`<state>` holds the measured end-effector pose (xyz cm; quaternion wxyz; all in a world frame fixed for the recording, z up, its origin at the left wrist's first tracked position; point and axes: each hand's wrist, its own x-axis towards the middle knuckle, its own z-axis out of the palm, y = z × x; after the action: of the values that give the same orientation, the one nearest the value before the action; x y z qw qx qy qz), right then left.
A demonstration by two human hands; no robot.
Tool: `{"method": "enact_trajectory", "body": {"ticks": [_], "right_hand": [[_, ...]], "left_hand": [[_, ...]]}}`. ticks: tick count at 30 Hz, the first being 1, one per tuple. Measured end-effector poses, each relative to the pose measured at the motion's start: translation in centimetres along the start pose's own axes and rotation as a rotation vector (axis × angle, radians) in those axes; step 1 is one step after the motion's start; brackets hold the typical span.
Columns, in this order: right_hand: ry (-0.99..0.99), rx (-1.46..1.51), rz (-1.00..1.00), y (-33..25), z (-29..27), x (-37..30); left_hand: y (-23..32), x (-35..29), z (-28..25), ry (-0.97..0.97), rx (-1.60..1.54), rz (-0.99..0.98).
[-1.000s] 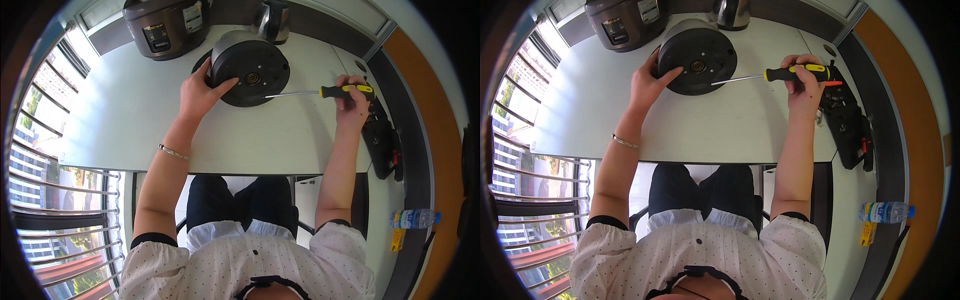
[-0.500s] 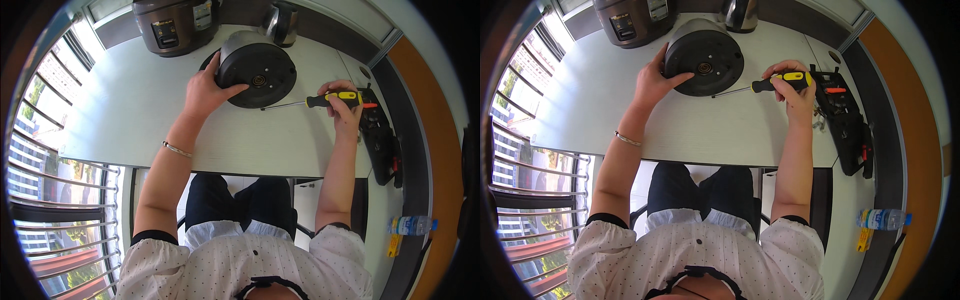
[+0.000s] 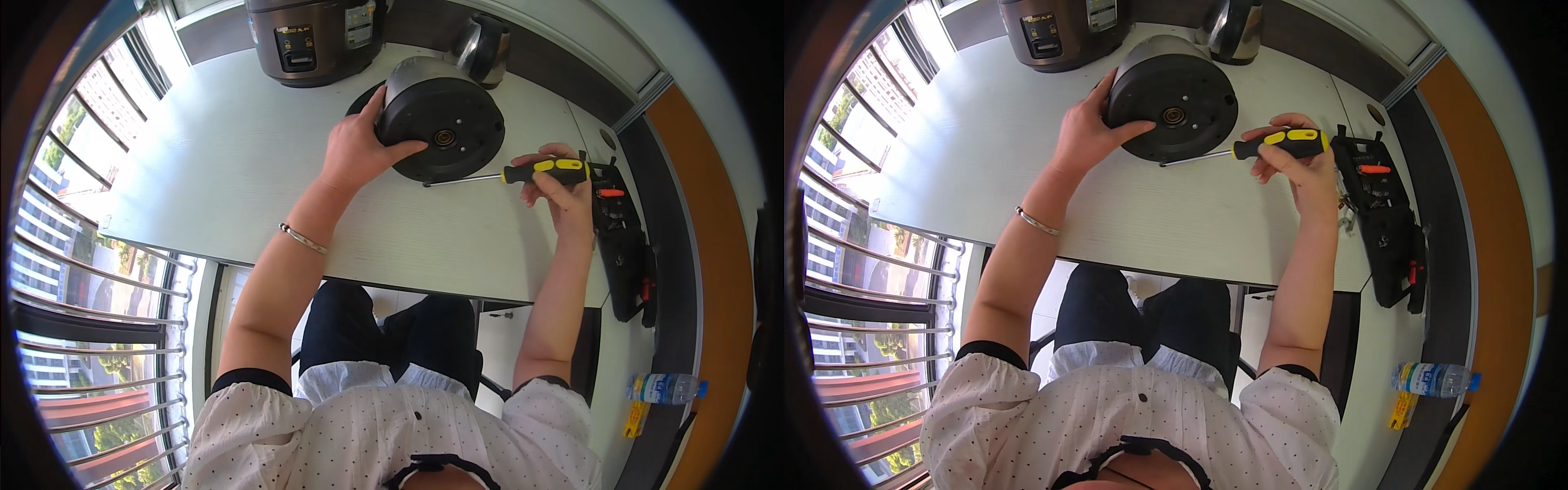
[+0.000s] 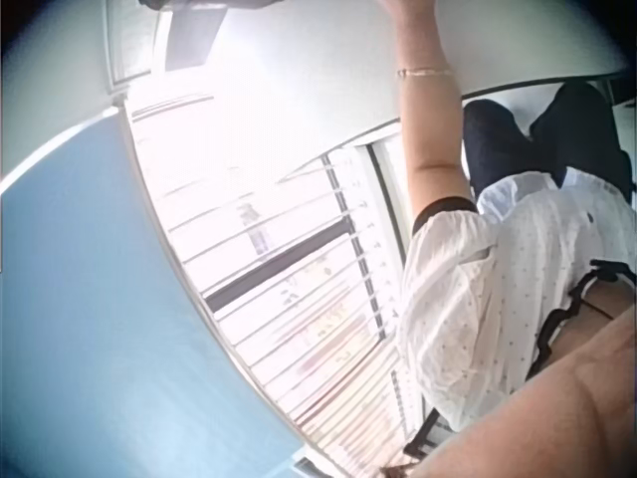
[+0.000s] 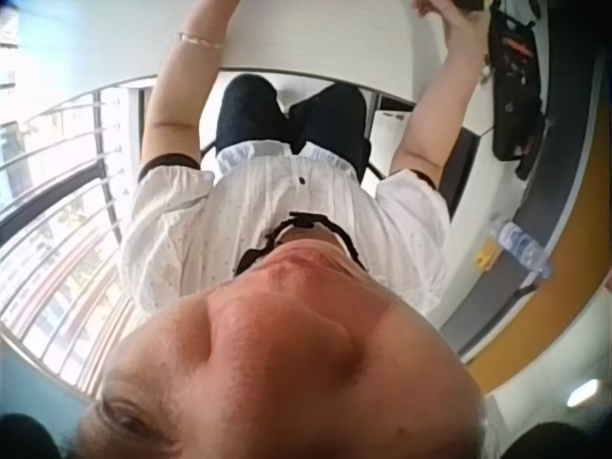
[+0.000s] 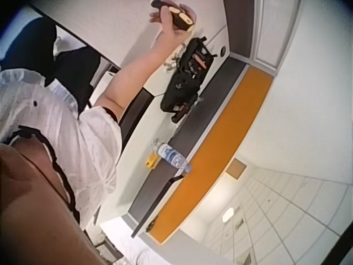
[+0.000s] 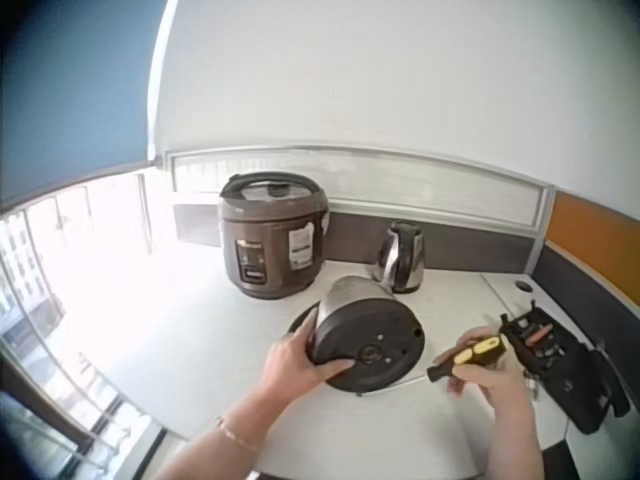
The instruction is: The person uses a screwdriver to remove and reinstall screws on the bottom of a small appliance. They repeatedly loosen and tighten the same screws without fully disassembling the unit.
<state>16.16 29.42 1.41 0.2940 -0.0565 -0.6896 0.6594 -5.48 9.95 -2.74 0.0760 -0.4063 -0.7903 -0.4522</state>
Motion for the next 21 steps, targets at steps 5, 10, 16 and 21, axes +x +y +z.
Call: {"method": "enact_trajectory", "body": {"ticks": [5,10,16,21], "right_hand": [[-0.078,0.010,-0.053,0.3,0.9,-0.2],[0.124,0.135,-0.279,0.1,0.0,-0.8],[0.264,0.139,-0.638,0.2,-0.5,-1.5],[0.269,0.049,-0.757,0.6,0.1,-1.7]], "left_hand": [[0.2,0.0,0.1,0.010,-0.039,-0.018],[0.5,-0.1,-0.1,0.002,-0.064,-0.055],[0.5,-0.1,0.1,0.020,-0.057,-0.071],[0.6,0.0,0.2,0.013,-0.047,-0.108]]}}
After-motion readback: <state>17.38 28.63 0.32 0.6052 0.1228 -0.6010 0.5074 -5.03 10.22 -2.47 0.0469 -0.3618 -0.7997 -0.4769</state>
